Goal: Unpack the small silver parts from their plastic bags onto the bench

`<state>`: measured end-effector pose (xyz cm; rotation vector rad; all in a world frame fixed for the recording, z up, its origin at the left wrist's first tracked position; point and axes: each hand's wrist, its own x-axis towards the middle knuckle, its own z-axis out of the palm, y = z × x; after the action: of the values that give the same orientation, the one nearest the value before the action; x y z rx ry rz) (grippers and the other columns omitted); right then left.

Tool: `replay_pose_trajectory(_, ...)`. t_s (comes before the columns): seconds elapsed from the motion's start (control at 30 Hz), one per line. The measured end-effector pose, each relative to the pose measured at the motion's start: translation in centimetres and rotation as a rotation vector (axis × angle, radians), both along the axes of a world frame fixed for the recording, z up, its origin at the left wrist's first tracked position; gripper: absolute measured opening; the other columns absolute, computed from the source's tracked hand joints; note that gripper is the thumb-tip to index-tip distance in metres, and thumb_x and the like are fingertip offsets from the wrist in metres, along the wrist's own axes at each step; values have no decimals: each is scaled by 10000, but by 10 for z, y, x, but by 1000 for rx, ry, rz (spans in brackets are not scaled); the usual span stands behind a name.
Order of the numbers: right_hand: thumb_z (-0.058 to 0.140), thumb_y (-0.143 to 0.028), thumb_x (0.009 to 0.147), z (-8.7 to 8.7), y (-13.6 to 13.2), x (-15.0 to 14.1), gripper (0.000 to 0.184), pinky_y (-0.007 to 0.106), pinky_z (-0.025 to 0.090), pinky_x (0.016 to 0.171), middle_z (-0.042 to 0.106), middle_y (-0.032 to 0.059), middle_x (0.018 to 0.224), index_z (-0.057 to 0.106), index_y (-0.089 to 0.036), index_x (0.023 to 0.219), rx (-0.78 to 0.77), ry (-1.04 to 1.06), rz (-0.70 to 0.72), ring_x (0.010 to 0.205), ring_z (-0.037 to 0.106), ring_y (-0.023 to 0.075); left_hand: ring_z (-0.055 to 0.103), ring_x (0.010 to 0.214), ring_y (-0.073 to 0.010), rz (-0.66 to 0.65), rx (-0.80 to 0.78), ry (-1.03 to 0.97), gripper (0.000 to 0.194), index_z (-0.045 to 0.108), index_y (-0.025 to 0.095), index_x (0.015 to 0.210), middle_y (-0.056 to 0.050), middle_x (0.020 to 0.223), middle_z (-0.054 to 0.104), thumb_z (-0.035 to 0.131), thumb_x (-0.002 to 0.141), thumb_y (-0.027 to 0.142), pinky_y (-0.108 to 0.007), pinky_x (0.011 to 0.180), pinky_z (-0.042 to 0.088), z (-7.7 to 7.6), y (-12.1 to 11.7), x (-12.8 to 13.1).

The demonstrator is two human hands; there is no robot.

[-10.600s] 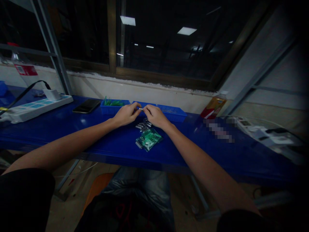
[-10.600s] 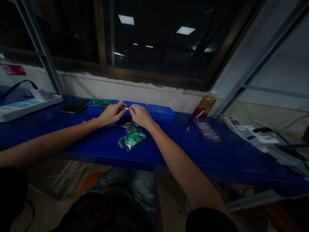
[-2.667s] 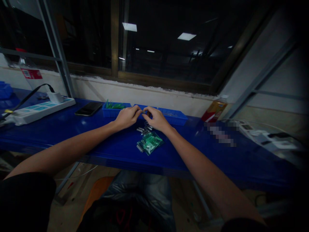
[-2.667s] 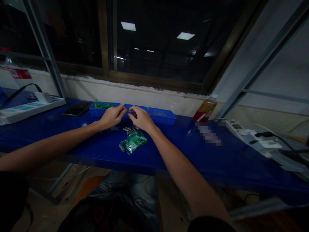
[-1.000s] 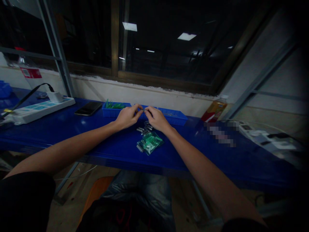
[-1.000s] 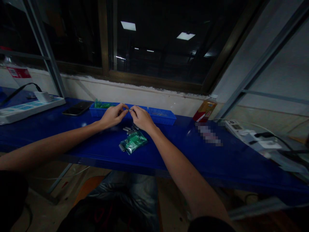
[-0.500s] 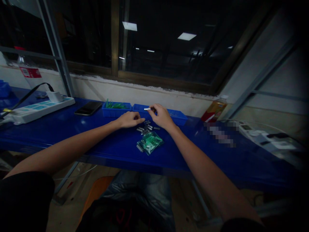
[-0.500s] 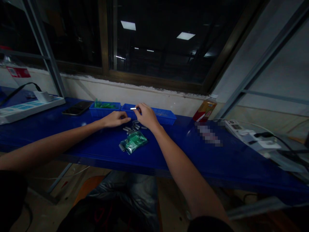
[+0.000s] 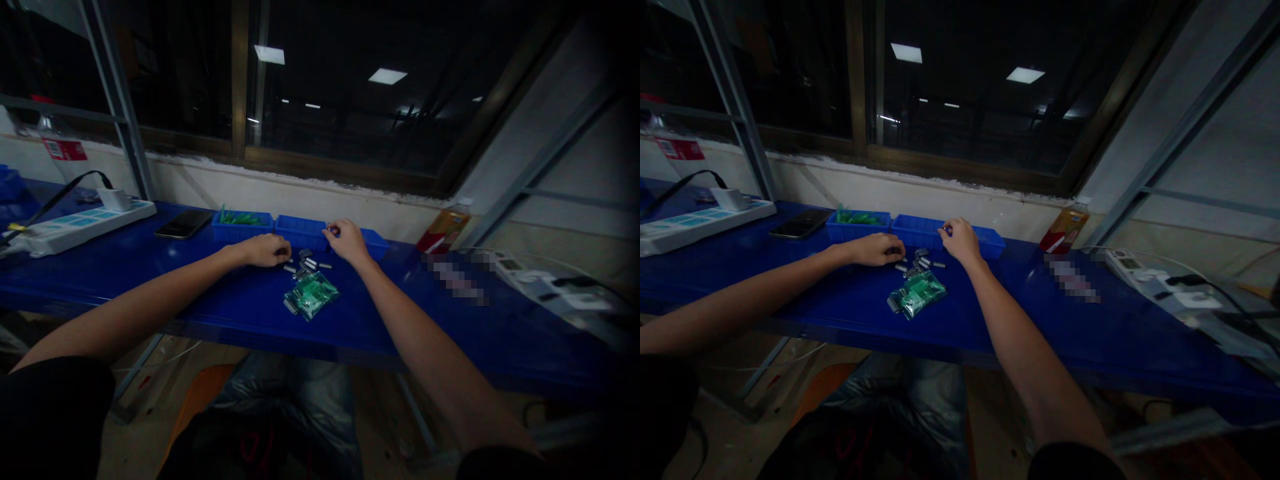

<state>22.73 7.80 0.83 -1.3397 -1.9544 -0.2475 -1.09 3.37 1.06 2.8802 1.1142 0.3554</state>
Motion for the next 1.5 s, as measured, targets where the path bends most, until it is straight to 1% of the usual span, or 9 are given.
replay_pose_trajectory(0.3, 530, -329, 759, 0, -2, -2, 229, 309, 411, 688, 570, 49, 737, 656, -170, 865, -14, -6, 24, 713, 532, 183, 553, 757, -143, -7, 1, 22, 191, 581, 153, 929, -65, 923, 585, 492, 798, 260, -237, 681, 415, -2, 0, -1)
replay_pose_trajectory(0.5, 510, -263, 773, 5, -7, -5, 219, 330, 416, 761, 578, 63, 782, 641, -176, 926, 164, 41, 86, 794, 540, 208, 552, 759, -144, -19, -5, 7, 179, 576, 149, 925, -66, 925, 575, 495, 798, 245, -239, 681, 416, -3, 0, -1)
replay_pose_trajectory(0.57, 516, -242, 760, 5, -6, -5, 220, 334, 420, 766, 576, 59, 781, 635, -180, 936, 160, 47, 84, 793, 540, 209, 553, 761, -146, -18, -6, 9, 177, 575, 152, 926, -64, 926, 572, 497, 797, 246, -241, 685, 417, -3, 0, -1)
replay_pose_trajectory(0.73, 526, -236, 735, -2, -1, -2, 203, 349, 424, 770, 562, 60, 780, 627, -175, 901, 60, 34, 53, 783, 538, 212, 550, 769, -151, -27, -2, 17, 170, 571, 151, 919, -63, 919, 571, 491, 799, 242, -248, 699, 416, -3, 1, -1)
replay_pose_trajectory(1.07, 502, -188, 692, -1, -5, -11, 39, 345, 413, 754, 530, 68, 797, 516, -188, 729, 134, 55, 26, 804, 501, 223, 549, 788, -154, -30, 2, 29, 190, 567, 154, 939, -63, 935, 570, 474, 813, 263, -254, 719, 420, -4, 3, -2)
replay_pose_trajectory(1.13, 497, -172, 678, 1, -8, -13, 29, 343, 410, 758, 525, 63, 781, 510, -190, 696, 122, 58, 54, 798, 502, 219, 554, 808, -156, -22, 4, 19, 184, 564, 152, 939, -66, 945, 573, 462, 818, 246, -255, 732, 422, -6, 3, -1)
replay_pose_trajectory(1.23, 441, -94, 643, 3, -16, -21, 120, 320, 405, 738, 524, 52, 748, 511, -188, 664, 84, 38, 138, 775, 509, 202, 560, 851, -168, 9, 29, -17, 192, 556, 150, 939, -73, 948, 587, 419, 843, 245, -271, 768, 423, -9, 4, 1)
replay_pose_trajectory(1.37, 417, -74, 648, 5, -28, -38, 196, 285, 395, 684, 543, 32, 747, 521, -185, 771, 24, -34, 298, 734, 508, 173, 560, 886, -185, 61, 93, -87, 204, 547, 157, 933, -77, 936, 605, 383, 865, 257, -303, 793, 427, -15, 6, 5)
replay_pose_trajectory(1.5, 460, -122, 690, 3, -38, -49, 178, 281, 388, 687, 565, 19, 759, 520, -194, 840, -70, -128, 404, 744, 513, 166, 546, 935, -206, 91, 177, -169, 212, 544, 143, 948, -93, 953, 602, 371, 870, 239, -338, 814, 431, -18, 9, 6)
